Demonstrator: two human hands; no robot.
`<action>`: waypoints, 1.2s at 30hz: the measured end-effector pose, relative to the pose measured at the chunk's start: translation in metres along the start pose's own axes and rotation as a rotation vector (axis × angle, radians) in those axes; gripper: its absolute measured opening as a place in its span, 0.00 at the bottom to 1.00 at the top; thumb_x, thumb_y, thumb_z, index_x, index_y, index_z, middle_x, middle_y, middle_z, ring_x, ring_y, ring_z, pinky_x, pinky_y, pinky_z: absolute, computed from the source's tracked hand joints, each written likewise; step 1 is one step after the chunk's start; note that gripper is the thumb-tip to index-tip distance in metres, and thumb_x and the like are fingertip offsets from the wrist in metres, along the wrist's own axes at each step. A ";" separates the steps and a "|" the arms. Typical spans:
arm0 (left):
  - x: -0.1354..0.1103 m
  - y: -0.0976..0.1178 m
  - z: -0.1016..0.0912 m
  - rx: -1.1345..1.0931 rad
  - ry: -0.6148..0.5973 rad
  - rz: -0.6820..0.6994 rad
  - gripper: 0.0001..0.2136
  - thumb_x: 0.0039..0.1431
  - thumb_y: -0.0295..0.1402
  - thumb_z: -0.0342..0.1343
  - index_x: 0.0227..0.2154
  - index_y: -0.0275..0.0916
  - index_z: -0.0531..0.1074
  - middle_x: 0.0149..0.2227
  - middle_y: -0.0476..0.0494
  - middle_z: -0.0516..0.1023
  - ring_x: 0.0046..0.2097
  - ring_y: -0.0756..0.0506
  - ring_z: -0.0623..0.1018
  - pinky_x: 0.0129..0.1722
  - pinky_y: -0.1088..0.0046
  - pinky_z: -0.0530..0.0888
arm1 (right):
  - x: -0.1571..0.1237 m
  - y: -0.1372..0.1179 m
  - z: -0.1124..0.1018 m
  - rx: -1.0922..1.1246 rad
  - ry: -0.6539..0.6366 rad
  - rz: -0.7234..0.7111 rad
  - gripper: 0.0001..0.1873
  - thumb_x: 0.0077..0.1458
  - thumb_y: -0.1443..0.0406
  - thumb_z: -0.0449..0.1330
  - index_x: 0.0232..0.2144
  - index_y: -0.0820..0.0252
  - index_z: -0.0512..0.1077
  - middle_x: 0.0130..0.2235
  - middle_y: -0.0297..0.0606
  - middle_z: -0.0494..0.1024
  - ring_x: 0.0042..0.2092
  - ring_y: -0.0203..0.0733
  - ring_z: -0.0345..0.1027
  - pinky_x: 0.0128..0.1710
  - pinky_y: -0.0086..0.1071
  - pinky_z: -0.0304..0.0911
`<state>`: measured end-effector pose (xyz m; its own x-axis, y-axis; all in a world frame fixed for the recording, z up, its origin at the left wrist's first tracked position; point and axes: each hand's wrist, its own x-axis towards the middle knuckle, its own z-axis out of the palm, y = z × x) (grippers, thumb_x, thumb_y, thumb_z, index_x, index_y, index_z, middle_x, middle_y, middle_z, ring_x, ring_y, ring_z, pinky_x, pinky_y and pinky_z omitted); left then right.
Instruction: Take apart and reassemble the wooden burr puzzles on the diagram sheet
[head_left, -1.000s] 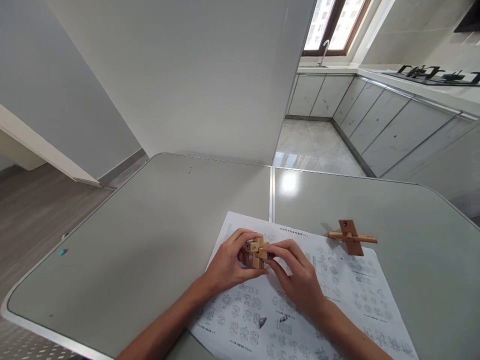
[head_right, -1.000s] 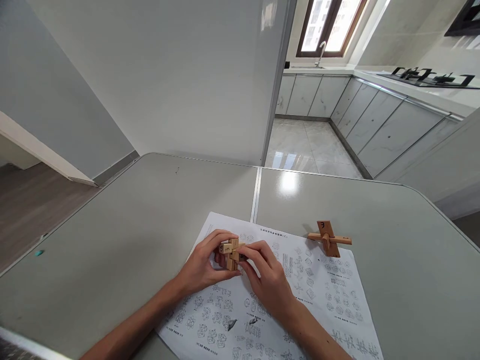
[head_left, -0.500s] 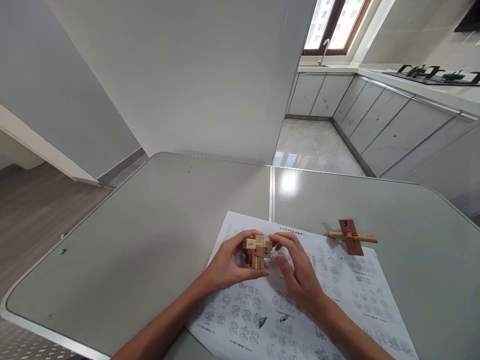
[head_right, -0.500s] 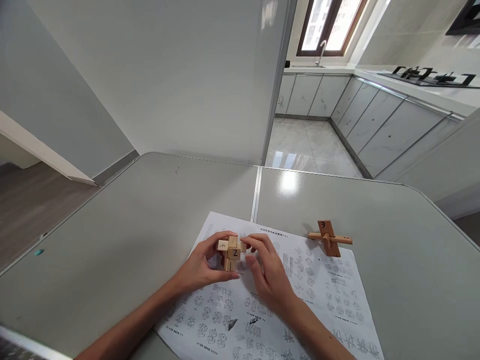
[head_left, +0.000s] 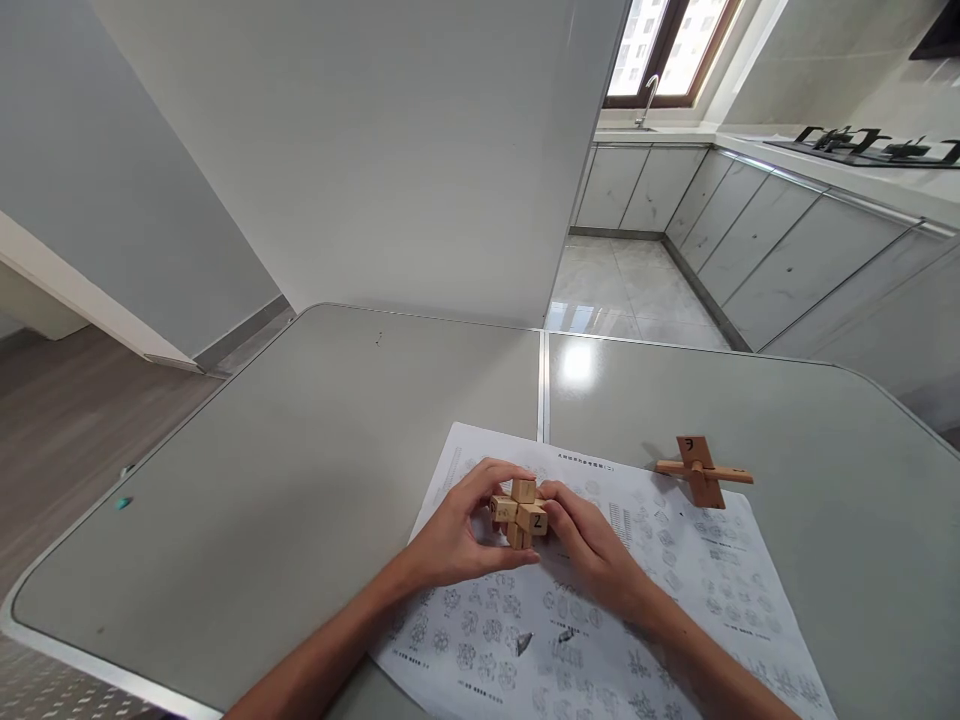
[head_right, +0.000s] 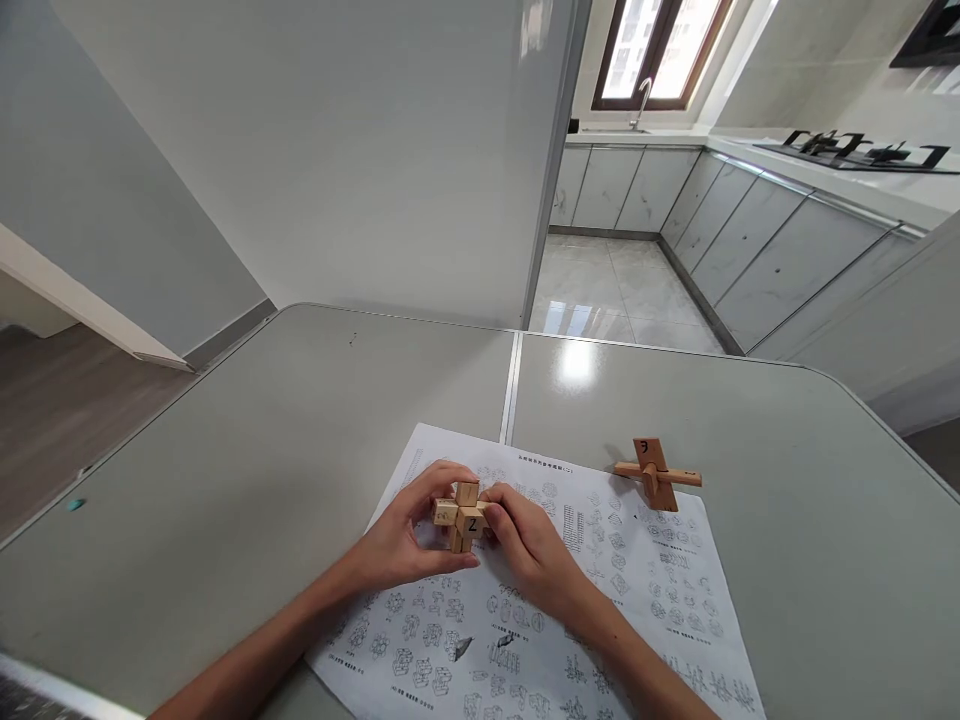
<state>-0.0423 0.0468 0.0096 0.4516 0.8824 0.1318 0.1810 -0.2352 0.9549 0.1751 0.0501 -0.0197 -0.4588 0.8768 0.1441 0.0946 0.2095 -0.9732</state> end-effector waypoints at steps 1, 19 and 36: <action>0.000 0.001 0.000 0.003 -0.001 -0.005 0.30 0.55 0.38 0.73 0.59 0.52 0.70 0.54 0.43 0.72 0.45 0.45 0.75 0.44 0.68 0.76 | 0.000 -0.001 0.000 0.022 -0.008 0.011 0.21 0.75 0.50 0.46 0.37 0.55 0.67 0.30 0.32 0.69 0.31 0.40 0.63 0.33 0.33 0.64; 0.008 0.000 -0.001 -0.045 0.195 -0.264 0.18 0.64 0.43 0.63 0.53 0.44 0.72 0.48 0.43 0.76 0.33 0.52 0.73 0.34 0.72 0.75 | 0.008 0.006 -0.025 0.938 0.531 0.257 0.11 0.65 0.56 0.67 0.40 0.54 0.72 0.38 0.35 0.69 0.34 0.38 0.67 0.38 0.34 0.78; 0.010 0.002 -0.003 0.119 0.160 -0.282 0.13 0.68 0.44 0.57 0.48 0.44 0.74 0.30 0.50 0.72 0.33 0.47 0.73 0.34 0.72 0.70 | -0.103 0.001 -0.020 0.704 0.720 0.369 0.15 0.69 0.53 0.61 0.52 0.51 0.77 0.41 0.41 0.78 0.35 0.43 0.75 0.34 0.37 0.81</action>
<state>-0.0401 0.0560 0.0132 0.2278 0.9701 -0.0842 0.3845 -0.0101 0.9231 0.2402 -0.0311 -0.0314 0.1450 0.9320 -0.3323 -0.5156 -0.2154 -0.8293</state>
